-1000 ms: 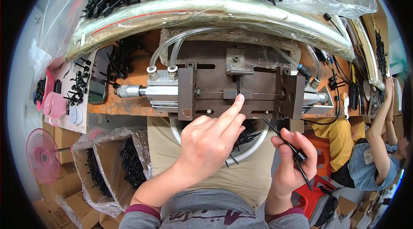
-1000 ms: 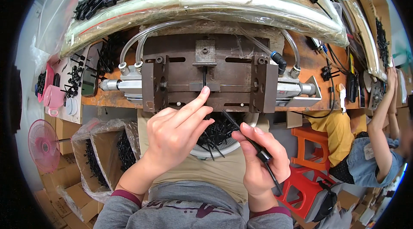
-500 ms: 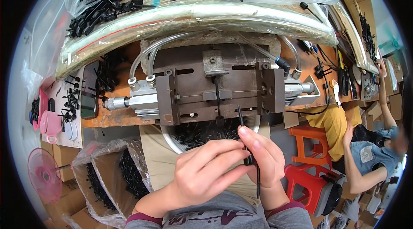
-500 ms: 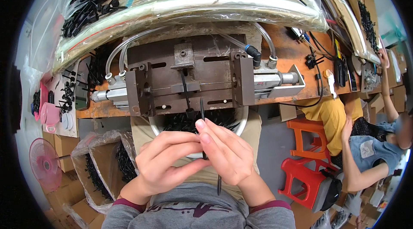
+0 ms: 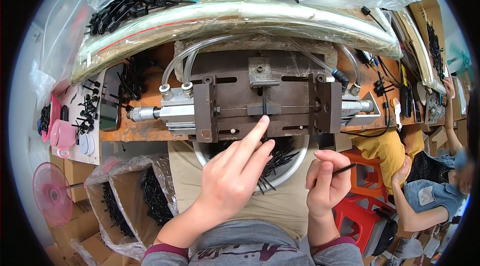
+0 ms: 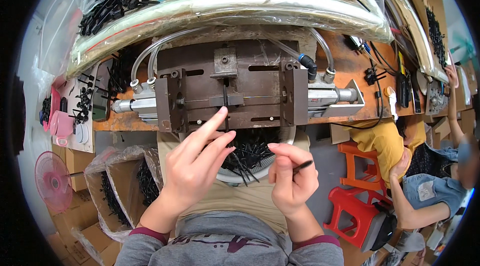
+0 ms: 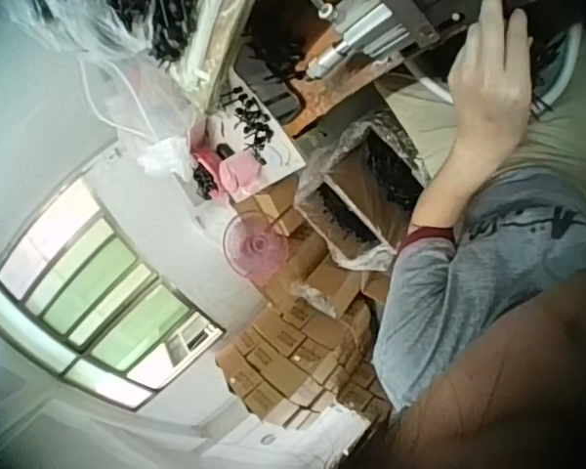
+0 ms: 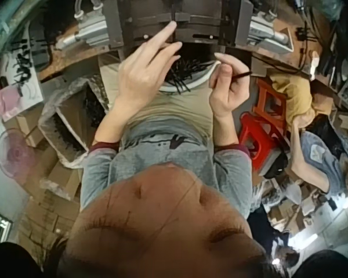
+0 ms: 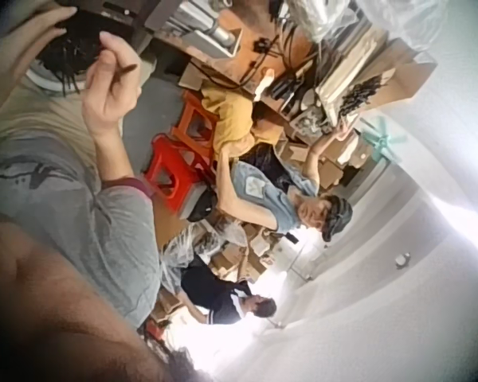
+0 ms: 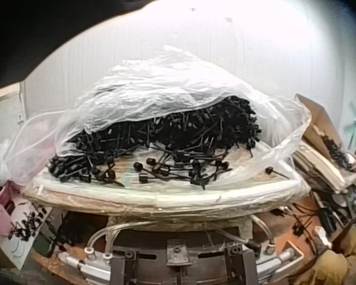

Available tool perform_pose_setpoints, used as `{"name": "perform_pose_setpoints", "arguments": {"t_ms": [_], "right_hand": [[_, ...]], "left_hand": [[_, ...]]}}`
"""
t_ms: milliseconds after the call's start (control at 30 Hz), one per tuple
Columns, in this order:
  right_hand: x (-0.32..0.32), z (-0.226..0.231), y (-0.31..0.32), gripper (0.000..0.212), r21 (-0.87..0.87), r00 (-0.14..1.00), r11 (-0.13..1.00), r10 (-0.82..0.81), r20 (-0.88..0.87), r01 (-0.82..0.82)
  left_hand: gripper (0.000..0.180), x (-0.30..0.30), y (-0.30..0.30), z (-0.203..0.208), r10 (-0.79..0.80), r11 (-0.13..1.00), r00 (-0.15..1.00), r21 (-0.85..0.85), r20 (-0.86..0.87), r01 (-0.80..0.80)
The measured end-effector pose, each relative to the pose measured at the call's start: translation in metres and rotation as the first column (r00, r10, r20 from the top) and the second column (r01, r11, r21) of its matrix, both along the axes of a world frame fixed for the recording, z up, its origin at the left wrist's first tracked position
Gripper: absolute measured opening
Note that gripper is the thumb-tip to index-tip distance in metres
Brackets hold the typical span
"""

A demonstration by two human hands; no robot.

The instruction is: The recorder uses a machine to assemble small black plastic parts, likely cable ties or similar connectors.

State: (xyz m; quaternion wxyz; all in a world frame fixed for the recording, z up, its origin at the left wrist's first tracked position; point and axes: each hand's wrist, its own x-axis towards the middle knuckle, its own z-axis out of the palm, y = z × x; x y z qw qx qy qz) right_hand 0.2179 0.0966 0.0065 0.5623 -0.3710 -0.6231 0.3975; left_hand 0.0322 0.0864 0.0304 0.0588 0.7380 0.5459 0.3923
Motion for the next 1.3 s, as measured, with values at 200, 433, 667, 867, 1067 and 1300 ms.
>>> {"name": "perform_pose_setpoints", "arguments": {"t_ms": [200, 433, 667, 867, 1067, 1300], "right_hand": [[-0.006, 0.006, 0.003, 0.044, -0.192, 0.971, 0.97, 0.107, -0.213, -0.149], [-0.006, 0.016, 0.0, 0.046, -0.352, 0.952, 0.904, 0.152, -0.267, -0.243], [-0.01, 0.031, 0.0, 0.033, -0.449, 0.909, 0.819, 0.195, -0.369, -0.358], [-0.009, 0.03, -0.001, 0.024, -0.506, 0.927, 0.805, 0.138, -0.349, -0.31], [-0.009, 0.021, -0.001, 0.021, -0.469, 0.92, 0.829, 0.129, -0.371, -0.305], [-0.014, 0.019, 0.0, 0.016, -0.41, 0.904, 0.845, 0.178, -0.39, -0.343]], "left_hand": [[0.025, -0.003, 0.007, 0.001, 0.026, 1.0, 0.973, -0.006, -0.231, -0.028], [0.025, -0.005, 0.011, 0.007, 0.008, 0.999, 0.975, -0.033, -0.223, -0.016], [0.024, -0.003, 0.01, 0.007, 0.033, 0.999, 0.973, -0.033, -0.227, -0.041], [0.023, -0.004, 0.011, 0.01, 0.025, 1.0, 0.988, -0.005, -0.153, -0.026], [0.024, -0.004, -0.02, 0.025, -0.176, 0.984, 0.982, 0.033, 0.063, 0.175], [0.031, 0.003, -0.022, 0.011, -0.282, 0.95, 0.959, 0.13, -0.022, 0.283]]}}
